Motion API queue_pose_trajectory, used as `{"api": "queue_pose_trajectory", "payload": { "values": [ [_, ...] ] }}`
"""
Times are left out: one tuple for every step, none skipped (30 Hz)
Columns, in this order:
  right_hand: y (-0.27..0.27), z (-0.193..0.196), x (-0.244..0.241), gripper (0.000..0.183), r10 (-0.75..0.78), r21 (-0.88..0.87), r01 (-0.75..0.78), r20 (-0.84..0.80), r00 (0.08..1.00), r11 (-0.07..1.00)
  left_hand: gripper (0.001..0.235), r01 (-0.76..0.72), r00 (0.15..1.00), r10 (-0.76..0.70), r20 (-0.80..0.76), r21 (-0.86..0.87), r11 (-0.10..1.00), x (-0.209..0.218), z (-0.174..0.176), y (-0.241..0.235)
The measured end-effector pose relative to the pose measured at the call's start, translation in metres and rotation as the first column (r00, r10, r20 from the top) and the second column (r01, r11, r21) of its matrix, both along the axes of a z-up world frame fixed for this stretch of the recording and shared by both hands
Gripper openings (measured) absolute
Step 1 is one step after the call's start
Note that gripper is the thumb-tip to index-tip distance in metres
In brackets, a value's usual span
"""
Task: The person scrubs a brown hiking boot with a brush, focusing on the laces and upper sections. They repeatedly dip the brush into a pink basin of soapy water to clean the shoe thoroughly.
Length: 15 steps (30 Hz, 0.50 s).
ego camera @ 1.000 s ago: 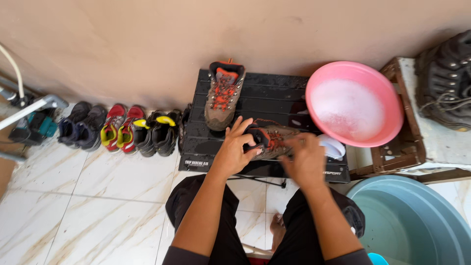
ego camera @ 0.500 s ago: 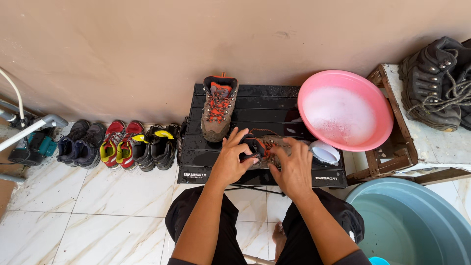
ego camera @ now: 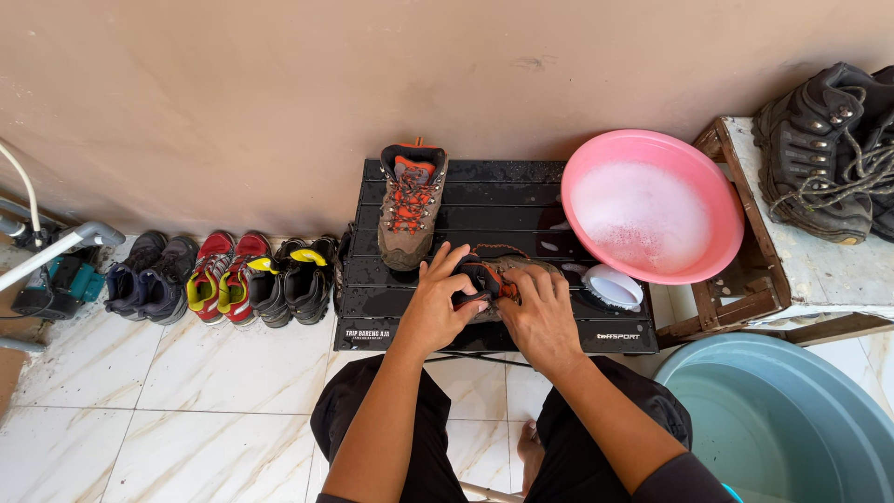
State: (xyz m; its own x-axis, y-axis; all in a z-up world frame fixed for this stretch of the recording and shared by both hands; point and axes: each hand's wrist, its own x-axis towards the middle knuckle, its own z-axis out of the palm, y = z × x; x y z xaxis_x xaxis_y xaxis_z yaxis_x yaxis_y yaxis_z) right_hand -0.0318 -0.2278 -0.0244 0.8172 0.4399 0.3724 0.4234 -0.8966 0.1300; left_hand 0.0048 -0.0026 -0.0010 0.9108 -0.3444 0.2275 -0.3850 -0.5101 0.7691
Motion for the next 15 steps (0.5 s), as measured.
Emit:
{"api": "queue_pose_trajectory", "payload": {
  "values": [
    [-0.001,0.001,0.0,0.012,-0.001,0.0,0.001,0.002,1.0,1.0,0.017,0.001,1.0,-0.001,0.002,0.0,1.0,0.0,0.0,-0.001],
    [-0.002,0.001,0.001,0.013,0.034,-0.048,-0.033,0.023,0.999,0.998,0.016,0.006,1.0,-0.006,0.007,0.007,1.0,0.0,0.0,-0.001],
    [-0.003,0.002,0.001,0.015,0.074,-0.097,-0.069,0.043,0.996,0.993,0.016,0.008,1.0,-0.008,0.013,0.014,1.0,0.0,0.0,-0.001],
    [-0.005,0.005,0.001,0.015,0.076,-0.096,-0.072,0.044,0.996,0.993,0.016,0.005,1.0,-0.005,0.014,0.015,1.0,0.0,0.0,-0.001],
    [-0.006,0.007,-0.001,0.017,0.085,-0.118,-0.079,0.05,0.995,0.99,0.017,0.002,1.0,-0.002,0.013,0.008,1.0,0.0,0.0,0.001],
    [-0.008,0.009,-0.002,0.02,0.094,-0.139,-0.086,0.056,0.994,0.987,0.018,-0.002,1.0,0.002,0.011,0.002,1.0,0.001,0.0,0.002],
    [-0.009,0.011,-0.002,0.02,0.098,-0.14,-0.089,0.054,0.994,0.986,0.018,-0.005,1.0,0.005,0.01,0.001,1.0,0.001,-0.004,0.0],
    [-0.01,0.014,-0.002,0.019,0.022,-0.198,-0.024,-0.012,1.0,0.98,0.019,-0.002,1.0,0.001,0.022,0.018,1.0,0.001,-0.007,-0.001],
    [-0.011,0.016,-0.003,0.019,-0.056,-0.257,0.035,-0.075,0.996,0.966,0.02,0.001,0.999,-0.002,0.033,0.036,0.999,0.001,-0.01,-0.001],
    [-0.01,0.012,-0.005,0.019,-0.052,-0.256,0.031,-0.078,0.996,0.966,0.02,-0.003,1.0,0.002,0.03,0.037,0.999,0.0,-0.01,0.001],
    [-0.013,0.009,-0.004,0.019,-0.014,-0.208,0.011,-0.011,1.0,0.978,0.021,0.002,1.0,-0.003,0.03,0.032,0.999,0.001,-0.01,0.0],
    [-0.016,0.007,-0.004,0.021,0.022,-0.16,-0.012,0.057,0.998,0.987,0.021,0.007,1.0,-0.008,0.03,0.027,1.0,0.002,-0.01,-0.001],
    [-0.013,0.006,0.0,0.021,0.024,-0.161,-0.015,0.057,0.998,0.987,0.021,0.004,1.0,-0.005,0.031,0.025,1.0,0.005,-0.007,0.0],
    [-0.011,0.004,0.003,0.02,-0.042,-0.21,0.05,0.042,0.998,0.976,0.022,0.005,0.999,-0.006,0.041,0.03,1.0,0.007,-0.005,0.0],
    [-0.009,0.0,0.0,0.021,-0.12,-0.254,0.122,0.023,0.992,0.959,0.022,0.017,0.999,-0.018,0.044,0.038,0.999,0.006,-0.005,0.0]
  ]
}}
